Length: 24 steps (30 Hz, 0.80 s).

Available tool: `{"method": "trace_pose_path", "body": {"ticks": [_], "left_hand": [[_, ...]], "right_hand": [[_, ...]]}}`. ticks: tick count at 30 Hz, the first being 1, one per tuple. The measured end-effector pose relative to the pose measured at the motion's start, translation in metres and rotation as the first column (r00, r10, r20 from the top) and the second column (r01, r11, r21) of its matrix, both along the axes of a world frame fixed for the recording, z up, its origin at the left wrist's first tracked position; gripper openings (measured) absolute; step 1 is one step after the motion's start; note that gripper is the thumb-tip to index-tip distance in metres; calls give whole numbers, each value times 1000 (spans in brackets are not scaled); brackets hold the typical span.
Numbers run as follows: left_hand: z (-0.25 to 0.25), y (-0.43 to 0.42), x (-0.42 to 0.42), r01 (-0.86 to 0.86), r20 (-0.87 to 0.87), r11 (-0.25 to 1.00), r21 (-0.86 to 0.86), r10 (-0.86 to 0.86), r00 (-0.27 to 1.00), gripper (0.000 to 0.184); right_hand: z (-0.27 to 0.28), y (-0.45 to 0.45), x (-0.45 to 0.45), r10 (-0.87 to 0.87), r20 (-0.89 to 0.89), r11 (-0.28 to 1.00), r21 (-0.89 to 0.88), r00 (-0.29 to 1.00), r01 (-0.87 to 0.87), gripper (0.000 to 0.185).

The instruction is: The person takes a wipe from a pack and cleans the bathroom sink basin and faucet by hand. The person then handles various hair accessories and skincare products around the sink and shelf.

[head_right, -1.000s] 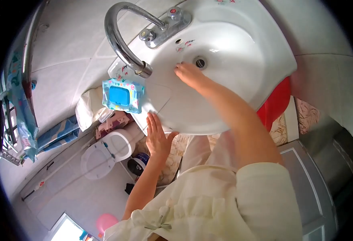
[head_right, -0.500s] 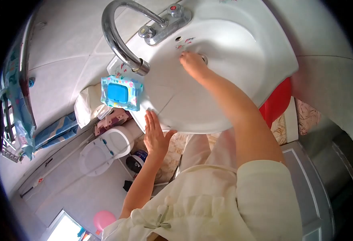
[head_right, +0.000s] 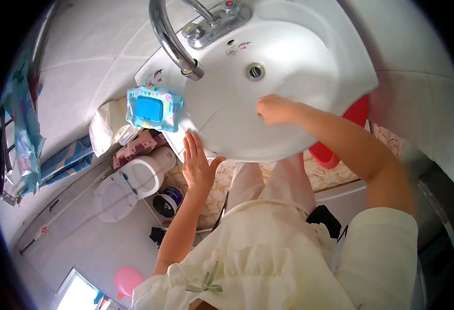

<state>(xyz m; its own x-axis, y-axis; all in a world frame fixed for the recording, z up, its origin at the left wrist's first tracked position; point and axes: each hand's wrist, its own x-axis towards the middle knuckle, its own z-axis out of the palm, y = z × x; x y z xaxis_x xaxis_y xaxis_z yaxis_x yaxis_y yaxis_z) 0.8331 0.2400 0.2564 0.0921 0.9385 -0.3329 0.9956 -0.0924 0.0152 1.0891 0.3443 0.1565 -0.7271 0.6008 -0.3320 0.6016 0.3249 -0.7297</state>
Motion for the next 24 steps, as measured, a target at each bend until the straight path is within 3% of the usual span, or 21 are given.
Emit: {"method": "trace_pose_path", "body": {"ticks": [4, 6, 10, 12, 14, 16, 20, 21, 23, 24], "left_hand": [[2, 1, 1, -11, -3, 1000, -15, 11, 1000, 102], [2, 1, 2, -26, -6, 999, -31, 26, 1000, 102], [1, -1, 0, -8, -11, 1000, -4, 8, 1000, 101], [1, 0, 0, -23, 1, 1000, -6, 23, 1000, 101], [1, -1, 0, -49, 15, 999, -13, 49, 999, 101], [3, 0, 2, -47, 5, 999, -14, 47, 999, 100], [-1, -2, -1, -11, 15, 999, 34, 10, 1000, 103], [-1, -2, -2, -12, 26, 999, 31, 11, 1000, 104], [0, -1, -2, -32, 32, 999, 10, 32, 999, 103], [1, -2, -1, -51, 42, 999, -9, 52, 998, 101]], "right_hand": [[3, -9, -53, -27, -39, 999, -21, 999, 27, 14], [3, -16, -72, -194, -176, 980, 18, 965, 200, 12], [10, -34, -67, -109, -203, 991, 57, 973, 123, 23], [20, -38, -38, 55, -202, 993, 111, 978, -32, 23], [32, -34, 0, 98, -185, 994, 69, 978, -86, 10], [49, -12, 37, 141, 64, 990, -35, 988, -139, 13], [-4, 47, 83, -140, 49, 963, 237, 989, 125, 16], [-6, 51, 85, -131, 49, 965, 236, 990, 116, 16], [-10, 51, 87, -168, 463, 971, 233, 870, 63, 16], [-7, 40, 85, -161, 467, 972, 227, 869, 58, 16]]}}
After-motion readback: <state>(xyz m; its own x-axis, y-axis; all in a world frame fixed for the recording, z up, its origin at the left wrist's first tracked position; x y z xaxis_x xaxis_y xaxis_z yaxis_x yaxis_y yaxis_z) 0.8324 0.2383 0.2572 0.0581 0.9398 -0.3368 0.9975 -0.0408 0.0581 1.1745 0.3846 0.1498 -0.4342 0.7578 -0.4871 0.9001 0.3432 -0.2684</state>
